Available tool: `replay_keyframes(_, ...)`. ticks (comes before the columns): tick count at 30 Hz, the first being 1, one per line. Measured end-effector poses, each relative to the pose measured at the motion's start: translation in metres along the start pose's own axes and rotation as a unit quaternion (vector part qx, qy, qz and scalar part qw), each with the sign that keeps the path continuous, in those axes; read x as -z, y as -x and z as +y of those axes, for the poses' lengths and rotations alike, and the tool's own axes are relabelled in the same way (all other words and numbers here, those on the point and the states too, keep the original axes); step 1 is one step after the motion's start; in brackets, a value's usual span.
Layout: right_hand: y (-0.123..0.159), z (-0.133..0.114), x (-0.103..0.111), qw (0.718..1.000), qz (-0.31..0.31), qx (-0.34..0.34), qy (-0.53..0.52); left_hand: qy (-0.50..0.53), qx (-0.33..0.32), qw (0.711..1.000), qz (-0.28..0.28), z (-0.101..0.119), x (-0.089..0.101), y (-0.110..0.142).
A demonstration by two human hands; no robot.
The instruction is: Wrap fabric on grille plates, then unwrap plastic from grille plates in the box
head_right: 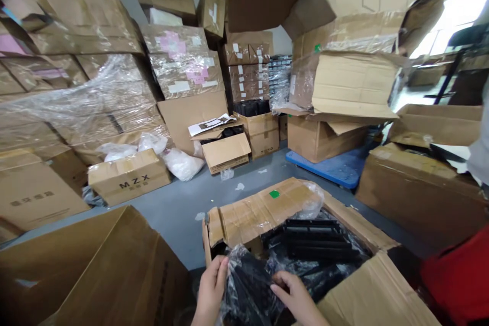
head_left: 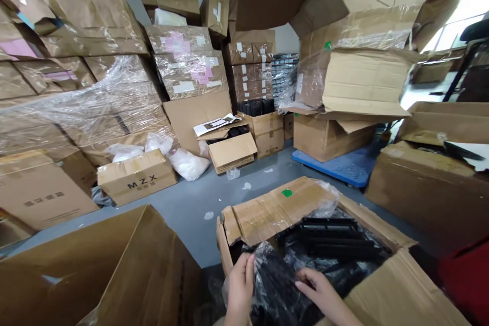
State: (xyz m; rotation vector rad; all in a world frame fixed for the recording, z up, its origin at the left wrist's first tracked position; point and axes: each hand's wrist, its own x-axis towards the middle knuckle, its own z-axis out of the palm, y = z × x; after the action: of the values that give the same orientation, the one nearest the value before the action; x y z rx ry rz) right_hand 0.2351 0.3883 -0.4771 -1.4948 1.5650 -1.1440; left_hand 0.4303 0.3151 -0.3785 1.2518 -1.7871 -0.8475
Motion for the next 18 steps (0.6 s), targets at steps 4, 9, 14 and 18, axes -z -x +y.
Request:
replay_keyframes(4,0.001,0.009,-0.016,0.994,-0.084,-0.056,0.048,0.107,0.05,0.992,0.054,0.001,-0.004,0.001)
replay_keyframes(9,-0.001,0.004,-0.028,0.981,-0.156,-0.096,0.065,0.312,0.167,0.932,0.079,0.0,-0.006,0.006)
replay_keyframes(14,-0.005,0.001,-0.036,0.975,-0.206,-0.086,0.009,0.391,0.222,0.879,0.158,0.0,-0.005,0.008)
replay_keyframes(18,-0.009,0.002,-0.031,0.982,-0.125,-0.108,-0.093,0.365,0.228,0.874,0.225,0.006,0.012,-0.002)
